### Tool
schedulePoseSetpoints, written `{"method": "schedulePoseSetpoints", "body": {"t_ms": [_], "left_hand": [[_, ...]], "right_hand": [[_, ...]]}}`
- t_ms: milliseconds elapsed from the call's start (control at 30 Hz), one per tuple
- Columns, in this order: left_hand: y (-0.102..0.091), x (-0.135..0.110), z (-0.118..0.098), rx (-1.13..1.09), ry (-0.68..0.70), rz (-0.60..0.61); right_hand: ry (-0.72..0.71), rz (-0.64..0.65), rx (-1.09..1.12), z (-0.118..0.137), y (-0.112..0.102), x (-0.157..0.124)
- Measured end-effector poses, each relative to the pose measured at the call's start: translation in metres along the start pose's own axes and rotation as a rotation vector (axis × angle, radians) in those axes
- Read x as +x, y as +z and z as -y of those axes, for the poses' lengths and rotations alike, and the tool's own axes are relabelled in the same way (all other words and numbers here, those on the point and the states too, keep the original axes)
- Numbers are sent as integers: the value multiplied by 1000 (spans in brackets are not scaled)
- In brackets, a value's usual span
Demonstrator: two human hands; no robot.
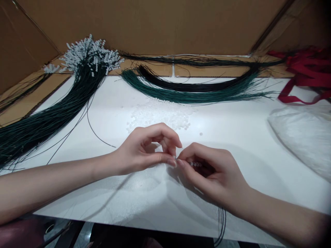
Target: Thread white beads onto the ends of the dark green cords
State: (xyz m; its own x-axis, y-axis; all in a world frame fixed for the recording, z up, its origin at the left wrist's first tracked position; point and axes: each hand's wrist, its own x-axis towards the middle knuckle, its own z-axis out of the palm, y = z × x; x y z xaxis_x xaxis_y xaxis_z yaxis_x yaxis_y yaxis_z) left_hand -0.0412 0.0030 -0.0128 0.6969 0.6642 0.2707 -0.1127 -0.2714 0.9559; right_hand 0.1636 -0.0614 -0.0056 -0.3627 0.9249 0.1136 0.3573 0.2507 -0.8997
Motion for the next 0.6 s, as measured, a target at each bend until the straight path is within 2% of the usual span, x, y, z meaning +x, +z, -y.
{"method": "schedulePoseSetpoints", "body": {"t_ms": [300,600], "left_hand": [[0,0,0,37,9,0],[0,3,-2,87,8,9]], "right_hand": [[52,25,100,2,0,1],[-3,16,15,0,-1,0]]}}
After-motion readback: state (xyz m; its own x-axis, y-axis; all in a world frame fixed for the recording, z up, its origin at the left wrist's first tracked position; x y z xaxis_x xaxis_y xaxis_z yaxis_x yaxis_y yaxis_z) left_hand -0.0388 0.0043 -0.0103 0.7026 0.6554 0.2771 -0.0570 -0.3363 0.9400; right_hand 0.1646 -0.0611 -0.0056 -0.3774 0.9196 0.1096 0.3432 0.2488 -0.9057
